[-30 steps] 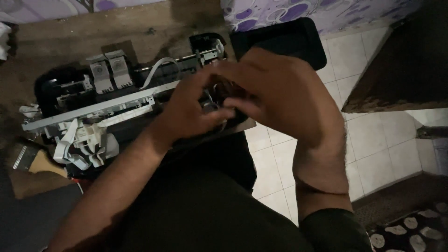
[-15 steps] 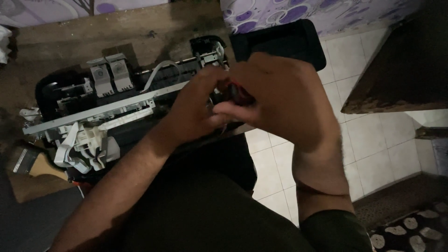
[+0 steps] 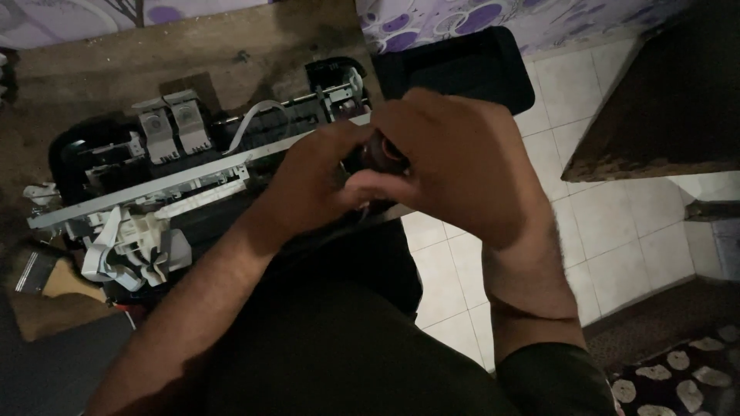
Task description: Disassembling a printer by removing the scanner assembly and unscrewing internal components at a repair bench.
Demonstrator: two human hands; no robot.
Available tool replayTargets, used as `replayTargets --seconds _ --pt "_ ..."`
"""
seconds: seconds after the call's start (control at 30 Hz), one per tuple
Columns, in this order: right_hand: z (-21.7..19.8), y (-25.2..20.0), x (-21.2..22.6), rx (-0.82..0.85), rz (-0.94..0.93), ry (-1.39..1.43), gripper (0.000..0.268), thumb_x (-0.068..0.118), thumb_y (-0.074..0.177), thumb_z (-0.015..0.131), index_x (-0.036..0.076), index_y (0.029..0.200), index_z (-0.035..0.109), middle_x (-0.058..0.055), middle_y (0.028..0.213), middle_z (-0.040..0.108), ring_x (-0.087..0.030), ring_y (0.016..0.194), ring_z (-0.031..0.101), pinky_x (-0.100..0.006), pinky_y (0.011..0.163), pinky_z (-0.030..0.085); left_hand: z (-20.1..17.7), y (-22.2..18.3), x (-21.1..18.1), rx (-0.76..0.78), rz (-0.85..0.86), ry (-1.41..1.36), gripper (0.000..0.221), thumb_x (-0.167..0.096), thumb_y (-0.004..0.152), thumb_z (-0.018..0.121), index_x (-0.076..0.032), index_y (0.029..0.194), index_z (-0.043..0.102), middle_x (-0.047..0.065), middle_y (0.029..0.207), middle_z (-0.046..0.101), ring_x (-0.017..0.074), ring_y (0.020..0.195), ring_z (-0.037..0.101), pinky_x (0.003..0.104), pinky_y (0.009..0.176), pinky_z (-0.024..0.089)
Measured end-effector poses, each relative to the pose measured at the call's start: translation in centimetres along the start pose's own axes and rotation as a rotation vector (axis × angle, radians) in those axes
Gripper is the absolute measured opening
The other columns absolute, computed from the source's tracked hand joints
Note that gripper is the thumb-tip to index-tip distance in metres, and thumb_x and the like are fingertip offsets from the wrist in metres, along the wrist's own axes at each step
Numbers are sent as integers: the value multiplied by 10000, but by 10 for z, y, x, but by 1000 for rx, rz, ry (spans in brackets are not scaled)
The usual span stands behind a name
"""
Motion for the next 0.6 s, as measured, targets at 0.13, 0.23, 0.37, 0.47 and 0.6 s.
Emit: replayTargets --seconds 0.13,0.23,0.37,0.47,0.6 --pt "-14 3 15 -15 -192 104 536 302 910 830 85 1333 582 -96 1305 562 -243 1098 650 -356 773 548 -1 -8 0 -30 120 -41 502 -399 1011 656 -73 1370 522 114 1123 710 267 924 712 385 765 534" --pt "-7 4 13 77 -202 288 444 165 918 782 97 1309 581 -102 1187 581 -266 1033 615 -386 758 525 -6 -4 -20 -1 164 -143 501 -359 1042 626 -74 1418 458 123 1195 644 228 950 672 352 790 539" --pt "4 8 -1 14 33 -34 578 756 962 596 191 1060 670 20 888 654 -175 712 647 -324 525 426 -9 -12 2 -158 142 -18 664 -227 904 863 -68 1417 472 172 1384 526 356 1277 574 453 1036 498" --pt "-6 5 13 -95 -115 -51 622 685 1010 630 88 1183 607 -76 1083 581 -215 765 636 -338 562 469 -17 -3 -14 -115 179 -37 609 -456 902 740 -42 1322 587 157 1217 669 330 1104 669 434 922 506" --pt "-6 6 18 126 -212 238 690 48 812 823 110 1411 486 -203 1380 535 -386 1156 624 -464 743 598 -21 -4 -21 -123 256 -109 453 -407 1056 562 -33 1309 596 141 1192 711 296 1083 732 403 907 569"
Point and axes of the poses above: each hand's wrist, its own y-axis towards the middle knuckle, its own z-axis out of the palm, x = y × z, the point moved 10 cm from there along y, towards the middle knuckle
